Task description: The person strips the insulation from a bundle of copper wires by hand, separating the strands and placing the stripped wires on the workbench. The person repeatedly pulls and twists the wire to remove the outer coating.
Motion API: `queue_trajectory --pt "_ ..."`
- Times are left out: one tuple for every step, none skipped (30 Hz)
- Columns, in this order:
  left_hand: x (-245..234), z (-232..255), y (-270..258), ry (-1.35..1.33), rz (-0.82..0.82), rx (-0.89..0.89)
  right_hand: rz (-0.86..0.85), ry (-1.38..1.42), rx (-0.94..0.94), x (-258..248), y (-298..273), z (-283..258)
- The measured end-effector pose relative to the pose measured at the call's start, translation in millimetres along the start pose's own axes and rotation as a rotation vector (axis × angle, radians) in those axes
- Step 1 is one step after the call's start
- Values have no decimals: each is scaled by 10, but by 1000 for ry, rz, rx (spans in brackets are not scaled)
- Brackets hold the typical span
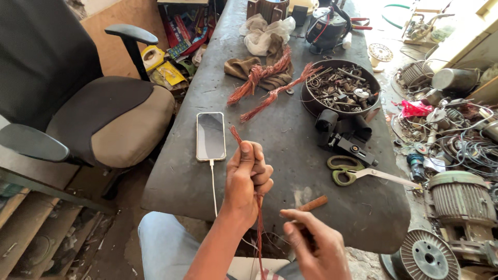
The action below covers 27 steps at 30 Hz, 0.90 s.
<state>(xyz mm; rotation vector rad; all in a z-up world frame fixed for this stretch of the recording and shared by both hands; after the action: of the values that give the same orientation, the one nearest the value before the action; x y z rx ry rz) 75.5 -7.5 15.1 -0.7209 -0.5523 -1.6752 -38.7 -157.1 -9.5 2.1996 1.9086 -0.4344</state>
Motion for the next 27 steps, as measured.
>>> queue_trajectory --pt "2 5 -5 4 3 11 -61 73 -19 43 -15 -2" --pt "13 4 -7 7 3 19 -120 145 -36 88 -25 0" --pt "33 0 -8 -2 3 33 -188 228 -24 147 -24 18" --pt "57 -3 -11 -9 3 46 -255 313 -12 229 -15 33" --pt "86 -9 -17 -17 3 59 -322 398 -1 298 -16 42" --pt "117 -12 -24 -13 3 68 -324 420 40 336 6 66" --pt "152 -14 -33 -10 3 77 -325 442 80 373 53 84" --pt "183 -8 -45 -6 6 88 -330 464 119 408 85 93" --pt "212 17 -68 57 17 137 -298 486 101 423 117 71" --pt "235 52 -101 121 31 187 -269 509 83 446 152 43" --pt "256 98 -130 185 46 238 -241 532 66 464 161 7" --pt "268 144 -141 219 90 278 -212 443 53 464 164 -25" --pt "282 196 -140 252 135 318 -182 355 41 455 148 -62" --pt "288 262 -127 287 180 361 -155 268 26 448 133 -104" --pt "291 294 -96 214 218 360 -132 256 -15 433 132 -160" --pt "291 315 -62 141 254 354 -105 245 -53 413 105 -207" --pt "281 333 -23 67 290 348 -79 233 -90 389 80 -244" --pt "270 338 14 47 328 338 -54 164 -123 349 41 -263" --pt "239 347 53 27 366 328 -29 96 -155 308 -7 -268" --pt "210 334 85 6 401 315 -2 25 -185 264 -43 -257" --pt "201 304 96 6 393 306 18 -5 -171 231 -83 -212" --pt "185 282 107 8 383 298 37 -32 -157 202 -118 -161" --pt "173 252 118 10 373 291 57 -59 -144 173 -139 -103" --pt "162 219 126 -4 320 262 9 -25 -90 189 -148 -15" --pt "152 183 135 -17 268 233 -40 10 -36 191 -138 72" --pt "157 128 134 -36 217 202 -90 39 19 159 -130 152" --pt "162 74 114 -52 161 170 -83 -7 -143 75 -117 111"
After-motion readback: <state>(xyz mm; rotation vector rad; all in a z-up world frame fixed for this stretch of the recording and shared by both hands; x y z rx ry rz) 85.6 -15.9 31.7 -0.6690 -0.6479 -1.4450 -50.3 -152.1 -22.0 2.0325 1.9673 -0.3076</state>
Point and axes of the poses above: each hand's wrist, its own y-axis towards the middle knuckle, its own x-axis out of the palm, z = x × y, the point moved 5 cm from there along y, towards the middle knuckle, and after that the axes turned 5 degrees about y, right-handed, at the moved point
